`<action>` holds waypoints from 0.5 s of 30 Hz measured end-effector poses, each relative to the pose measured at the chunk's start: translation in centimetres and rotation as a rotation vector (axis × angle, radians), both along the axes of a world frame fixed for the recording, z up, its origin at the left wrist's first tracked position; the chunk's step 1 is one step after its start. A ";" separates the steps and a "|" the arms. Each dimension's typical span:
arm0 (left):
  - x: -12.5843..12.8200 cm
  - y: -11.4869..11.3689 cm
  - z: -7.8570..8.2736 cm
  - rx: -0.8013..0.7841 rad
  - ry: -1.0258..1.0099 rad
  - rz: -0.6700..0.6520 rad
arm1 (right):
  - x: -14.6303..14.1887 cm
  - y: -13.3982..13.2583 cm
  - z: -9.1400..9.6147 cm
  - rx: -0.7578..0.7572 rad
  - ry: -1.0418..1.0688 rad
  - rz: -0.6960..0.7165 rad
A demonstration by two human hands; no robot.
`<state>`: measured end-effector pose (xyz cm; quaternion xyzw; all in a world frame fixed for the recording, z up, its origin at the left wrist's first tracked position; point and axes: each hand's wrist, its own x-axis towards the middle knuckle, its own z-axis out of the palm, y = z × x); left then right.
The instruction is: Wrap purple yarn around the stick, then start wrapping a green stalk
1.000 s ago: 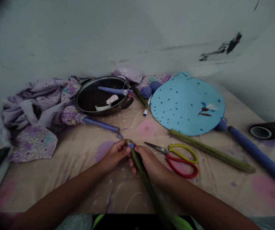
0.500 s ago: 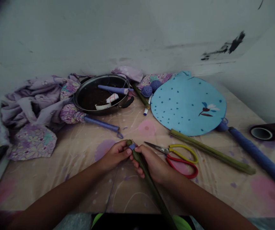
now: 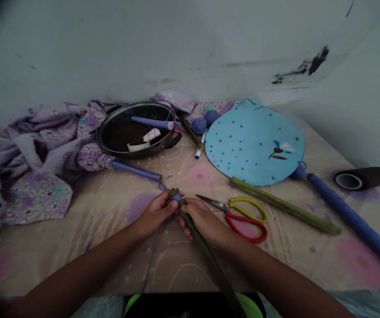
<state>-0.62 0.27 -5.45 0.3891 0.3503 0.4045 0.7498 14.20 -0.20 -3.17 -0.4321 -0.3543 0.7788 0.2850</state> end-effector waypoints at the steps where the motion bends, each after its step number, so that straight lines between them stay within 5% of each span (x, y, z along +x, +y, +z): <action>1: 0.0 0.0 0.2 -0.009 -0.005 0.002 | 0.0 0.0 0.2 0.012 0.000 0.004; 10: -0.3 1.9 3.9 0.053 0.185 0.054 | -0.8 2.2 2.4 0.154 -0.005 -0.032; 15: 0.0 3.4 4.2 0.090 0.282 0.149 | -1.6 4.0 2.0 0.169 0.025 -0.097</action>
